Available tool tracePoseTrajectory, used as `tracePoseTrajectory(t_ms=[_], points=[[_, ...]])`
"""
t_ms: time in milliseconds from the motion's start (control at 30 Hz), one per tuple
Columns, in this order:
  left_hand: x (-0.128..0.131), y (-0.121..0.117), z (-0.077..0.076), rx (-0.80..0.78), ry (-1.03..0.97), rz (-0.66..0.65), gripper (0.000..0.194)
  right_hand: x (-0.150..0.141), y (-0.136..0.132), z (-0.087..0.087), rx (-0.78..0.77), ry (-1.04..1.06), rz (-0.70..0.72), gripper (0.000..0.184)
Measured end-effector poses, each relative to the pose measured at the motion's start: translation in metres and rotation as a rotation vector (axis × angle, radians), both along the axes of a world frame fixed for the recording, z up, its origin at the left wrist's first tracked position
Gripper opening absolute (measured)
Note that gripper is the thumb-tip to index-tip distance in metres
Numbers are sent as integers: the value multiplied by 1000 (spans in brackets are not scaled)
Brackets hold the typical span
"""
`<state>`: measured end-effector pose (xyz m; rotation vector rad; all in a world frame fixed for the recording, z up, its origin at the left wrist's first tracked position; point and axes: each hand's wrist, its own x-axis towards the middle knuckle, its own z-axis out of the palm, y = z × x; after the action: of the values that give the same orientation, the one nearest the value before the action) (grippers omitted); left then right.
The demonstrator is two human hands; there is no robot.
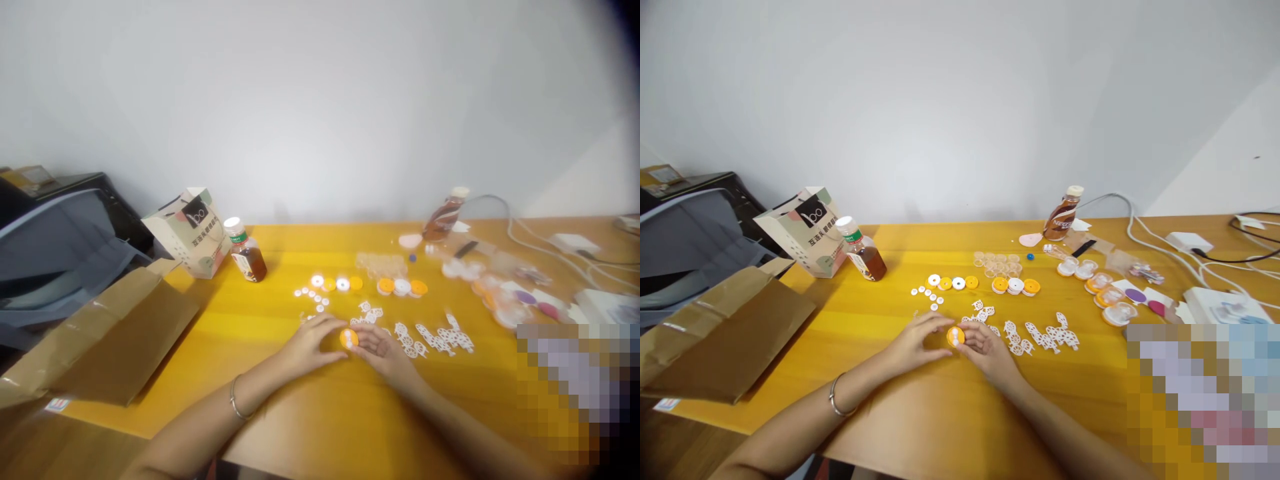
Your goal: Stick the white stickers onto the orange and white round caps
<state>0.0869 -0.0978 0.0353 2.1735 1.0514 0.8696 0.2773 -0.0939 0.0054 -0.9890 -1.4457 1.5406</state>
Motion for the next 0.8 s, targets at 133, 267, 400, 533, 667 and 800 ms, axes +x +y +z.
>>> tracePoseTrajectory(t_ms=[133, 267, 400, 533, 667, 800], points=[[2, -3, -2, 66, 79, -18, 38, 1, -1, 5, -30, -6, 58, 40], [5, -5, -6, 62, 104, 12, 32, 2, -2, 9, -69, -30, 89, 40], [6, -8, -6, 37, 106, 12, 30, 4, -2, 10, -78, -62, 114, 38], [6, -9, -5, 22, 105, 18, 29, 5, -2, 10, -74, -65, 139, 40], [8, -8, -6, 11, 94, 26, 29, 5, -1, 10, -68, -39, 146, 41], [10, -9, -4, -10, 83, 35, 30, 6, 2, 6, -60, -21, 138, 40]])
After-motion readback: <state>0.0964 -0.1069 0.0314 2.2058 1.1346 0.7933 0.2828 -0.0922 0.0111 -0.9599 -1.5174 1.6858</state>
